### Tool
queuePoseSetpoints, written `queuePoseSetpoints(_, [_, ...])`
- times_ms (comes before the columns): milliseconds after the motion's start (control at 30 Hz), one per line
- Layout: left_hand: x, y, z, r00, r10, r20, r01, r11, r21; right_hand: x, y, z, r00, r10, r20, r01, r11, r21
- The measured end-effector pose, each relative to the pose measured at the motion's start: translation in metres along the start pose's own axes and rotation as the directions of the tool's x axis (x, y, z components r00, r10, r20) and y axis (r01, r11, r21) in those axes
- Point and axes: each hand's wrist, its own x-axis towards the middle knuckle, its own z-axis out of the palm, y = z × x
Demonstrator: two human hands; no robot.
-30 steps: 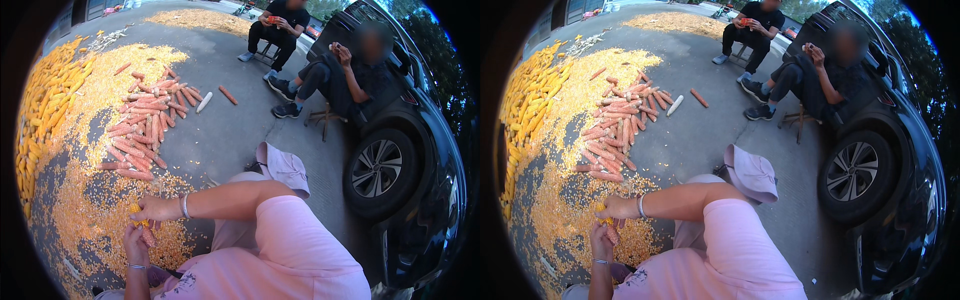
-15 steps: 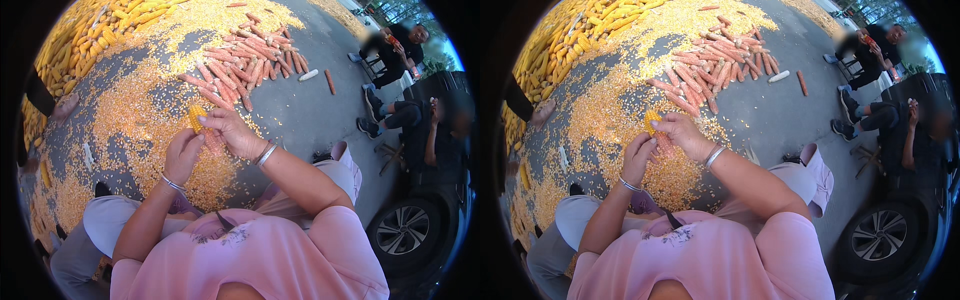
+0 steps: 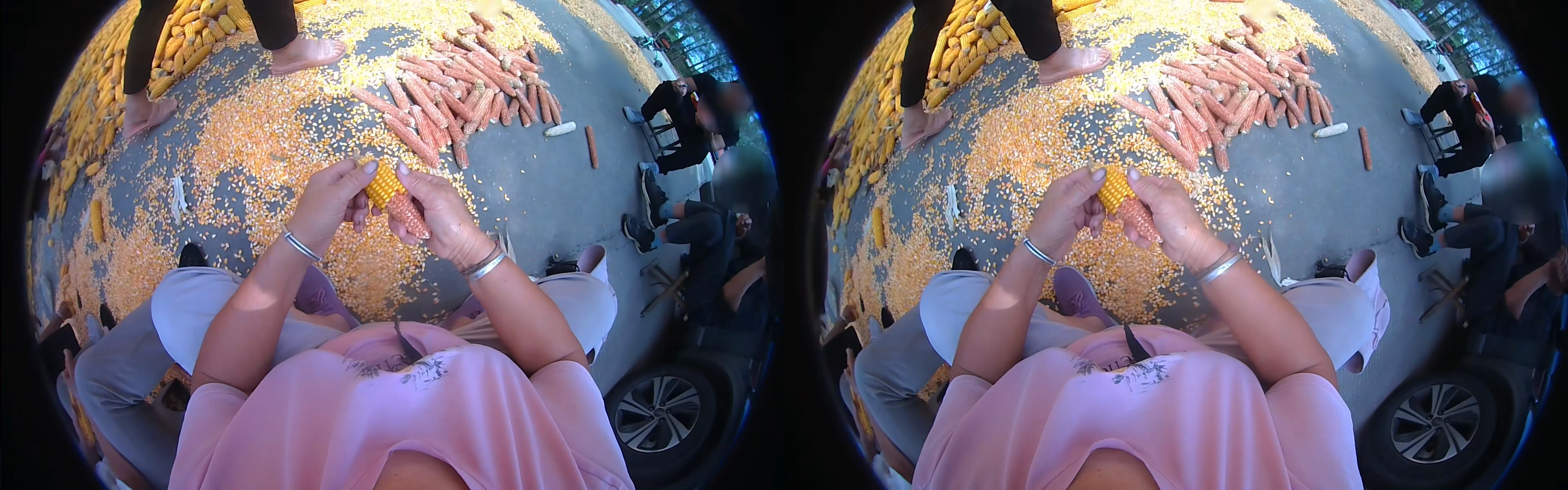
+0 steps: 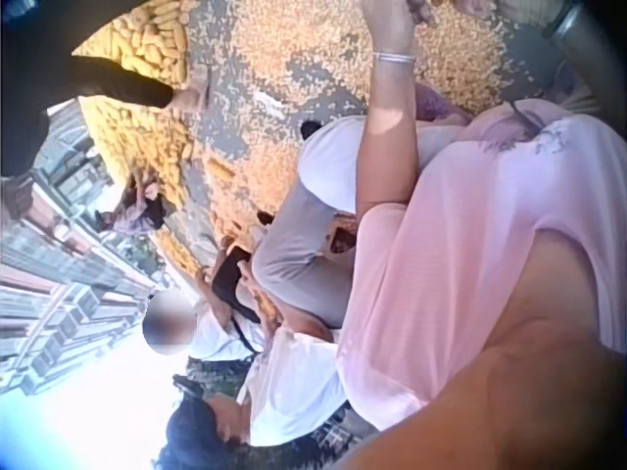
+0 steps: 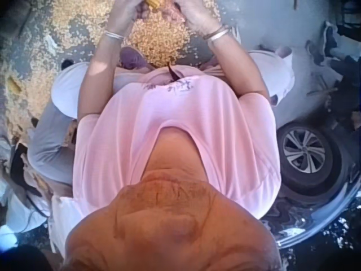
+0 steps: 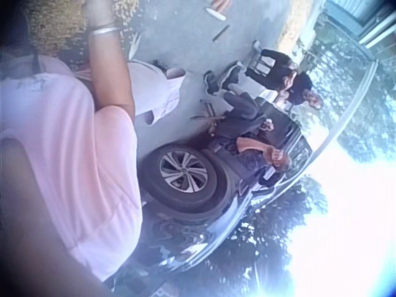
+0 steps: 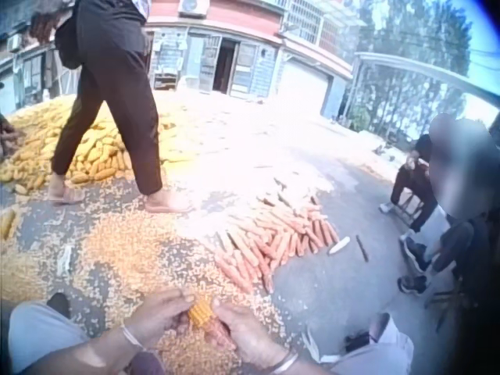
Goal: The person sits on the ground and shucks corn cobs by hand, removing kernels and dropping them onto a large pile on the pavement. The person repeatedly picks up new cobs and continues the shucking process throughout the clip.
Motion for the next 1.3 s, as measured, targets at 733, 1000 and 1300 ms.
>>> queuePoseSetpoints(733, [-0.008, -0.012, 0.014, 0.953, -0.184, -0.243, 0.17, 0.982, -0.076, 0.008, 0.035, -0.008, 0.805, -0.588, 0.081, 0.271, 0.243, -0.931])
queuePoseSetpoints(1000, [-0.008, -0.011, 0.011, 0.962, -0.153, -0.227, 0.142, 0.988, -0.064, -0.003, 0.004, -0.001, 0.944, -0.325, 0.054, 0.212, 0.473, -0.855])
queuePoseSetpoints(1300, [-0.006, -0.018, 0.013, 0.95, -0.19, -0.247, 0.198, 0.98, 0.008, 0.014, 0.04, -0.017, 0.847, -0.518, 0.118, 0.227, 0.153, -0.962])
